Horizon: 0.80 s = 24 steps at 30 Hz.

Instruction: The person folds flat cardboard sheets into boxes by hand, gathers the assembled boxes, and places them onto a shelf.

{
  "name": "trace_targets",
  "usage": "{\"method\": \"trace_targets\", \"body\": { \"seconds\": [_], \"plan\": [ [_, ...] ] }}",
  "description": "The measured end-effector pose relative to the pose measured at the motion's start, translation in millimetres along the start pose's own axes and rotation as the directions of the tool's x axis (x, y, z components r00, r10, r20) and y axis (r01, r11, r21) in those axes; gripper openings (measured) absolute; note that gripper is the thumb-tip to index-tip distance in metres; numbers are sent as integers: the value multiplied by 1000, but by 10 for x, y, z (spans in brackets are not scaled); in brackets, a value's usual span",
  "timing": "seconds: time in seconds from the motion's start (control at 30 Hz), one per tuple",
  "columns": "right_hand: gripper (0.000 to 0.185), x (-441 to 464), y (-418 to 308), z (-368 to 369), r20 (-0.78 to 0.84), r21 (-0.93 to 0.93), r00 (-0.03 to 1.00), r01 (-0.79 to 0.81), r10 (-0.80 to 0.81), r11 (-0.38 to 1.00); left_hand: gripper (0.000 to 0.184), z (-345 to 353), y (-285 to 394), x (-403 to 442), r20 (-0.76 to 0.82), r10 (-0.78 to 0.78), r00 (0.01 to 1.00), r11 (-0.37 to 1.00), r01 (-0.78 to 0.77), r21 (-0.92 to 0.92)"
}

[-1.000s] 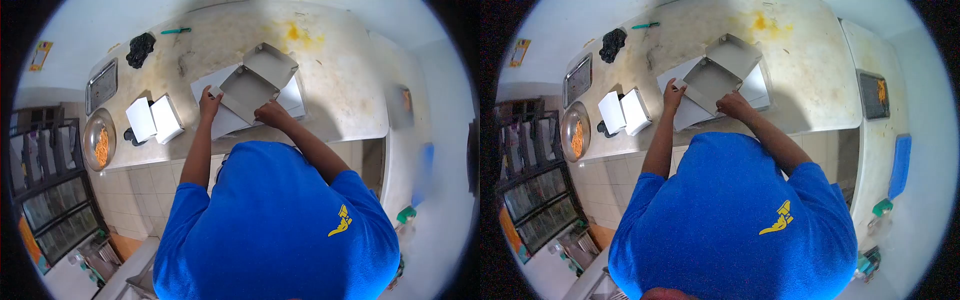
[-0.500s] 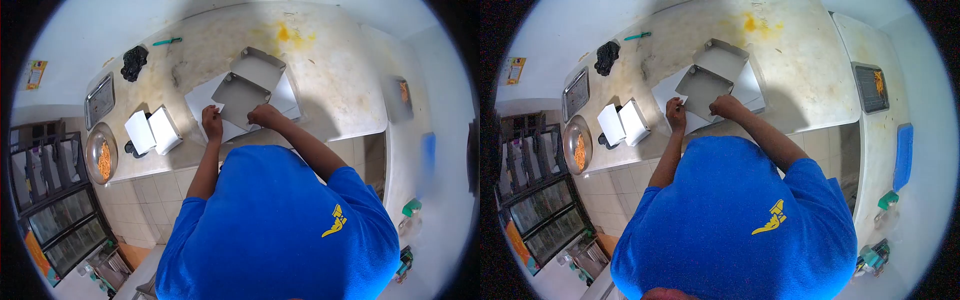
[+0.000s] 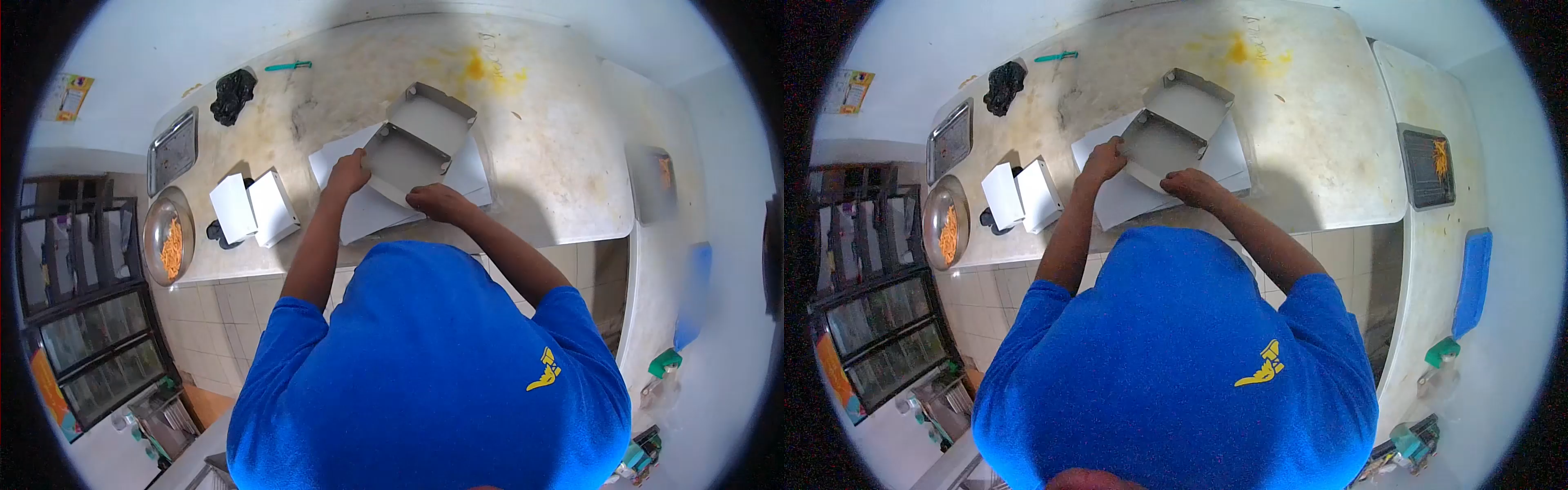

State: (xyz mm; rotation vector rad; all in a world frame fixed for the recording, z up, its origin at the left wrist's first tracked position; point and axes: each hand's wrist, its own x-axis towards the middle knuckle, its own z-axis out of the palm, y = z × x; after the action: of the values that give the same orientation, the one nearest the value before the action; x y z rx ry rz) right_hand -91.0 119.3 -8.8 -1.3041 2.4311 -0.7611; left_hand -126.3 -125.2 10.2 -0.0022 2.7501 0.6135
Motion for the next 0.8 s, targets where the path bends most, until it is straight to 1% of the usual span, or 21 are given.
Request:
{"method": "trace_targets", "body": {
  "seconds": [0.03,0.07,0.1,0.17,0.23,0.27,0.33,0.37,0.43,0.47,0.57,0.67,0.77,0.8],
  "plan": [
    [5,14,40,-57,1,18,1000,-6,6,1000,57,-66,40,-30,27,54,998,998,-53,-29],
    [4,25,73,-113,3,33,1000,-13,13,999,58,-58,-18,-51,60,194,979,979,-190,-75],
    [4,38,124,-166,29,89,1000,2,-5,996,59,-56,-92,-74,81,332,940,938,-321,-128],
    [5,57,271,-290,99,183,994,35,-54,983,56,-59,-107,-83,127,462,878,887,-457,-63],
    [8,73,392,-332,104,329,990,51,-90,943,48,-63,-62,-130,202,424,883,871,-458,176],
    [10,89,418,-356,108,405,988,57,-110,913,43,-53,-20,-138,197,436,878,854,-472,219],
    [10,108,513,-429,227,359,972,-23,-64,933,32,-30,30,-152,201,449,871,815,-491,308],
    [9,108,544,-444,285,340,958,-63,-39,939,30,-16,24,-165,192,520,832,739,-552,387],
    [6,79,551,-556,320,341,946,-64,-52,938,26,22,-5,-129,203,649,733,557,-640,529],
    [5,52,578,-591,336,339,940,-68,-53,938,16,52,-30,-108,114,770,628,443,-654,614],
    [6,-9,628,-588,304,447,951,-90,-57,890,10,99,3,-19,140,775,617,404,-653,640],
    [9,-118,530,-547,260,253,962,21,-89,967,6,137,66,-8,36,768,640,522,-656,545],
    [10,-237,211,-598,202,-45,978,-43,51,998,7,129,183,-101,42,725,688,606,-665,437],
    [10,-274,213,-538,177,-77,980,-74,86,994,7,154,183,-123,70,708,703,622,-667,411]
  ]
}}
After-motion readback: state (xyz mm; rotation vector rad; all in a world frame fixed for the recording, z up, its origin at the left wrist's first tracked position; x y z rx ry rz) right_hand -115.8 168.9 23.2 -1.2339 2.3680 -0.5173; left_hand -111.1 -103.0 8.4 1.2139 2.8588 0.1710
